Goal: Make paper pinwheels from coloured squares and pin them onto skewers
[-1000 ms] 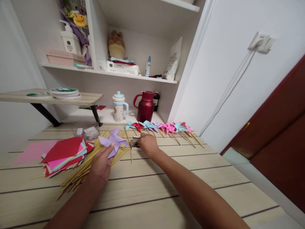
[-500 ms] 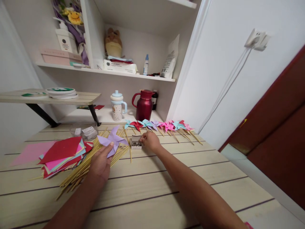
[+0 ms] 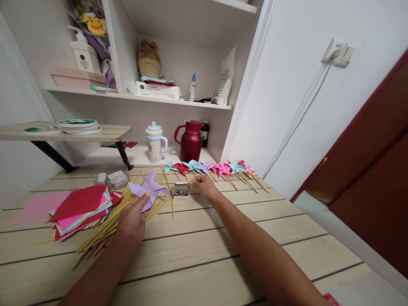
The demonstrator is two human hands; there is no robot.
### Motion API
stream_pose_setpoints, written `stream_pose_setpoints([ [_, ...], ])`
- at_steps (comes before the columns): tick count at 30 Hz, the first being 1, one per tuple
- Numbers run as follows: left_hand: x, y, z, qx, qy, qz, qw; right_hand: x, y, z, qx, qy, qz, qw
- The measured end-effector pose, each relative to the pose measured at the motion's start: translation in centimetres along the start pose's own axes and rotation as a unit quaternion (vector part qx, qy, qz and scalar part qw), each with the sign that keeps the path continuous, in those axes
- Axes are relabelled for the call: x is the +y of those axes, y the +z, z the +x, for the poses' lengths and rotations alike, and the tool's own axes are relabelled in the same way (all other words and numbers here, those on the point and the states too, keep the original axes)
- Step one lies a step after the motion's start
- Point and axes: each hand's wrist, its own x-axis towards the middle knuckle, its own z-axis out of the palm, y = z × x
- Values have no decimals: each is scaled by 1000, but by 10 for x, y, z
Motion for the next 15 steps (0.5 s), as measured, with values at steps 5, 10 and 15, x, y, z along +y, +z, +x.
stream_pose_setpoints([
  [5,0,1,0,-6,-1,2,1000,-10,-5,-4,17,-54,-85,995],
  [10,-1,-2,1,-8,-4,5,1000,-29,-2,-12,49,-125,-203,970],
  [15,-2,-3,1,-12,-2,2,1000,-44,5,-13,31,-182,-291,939],
])
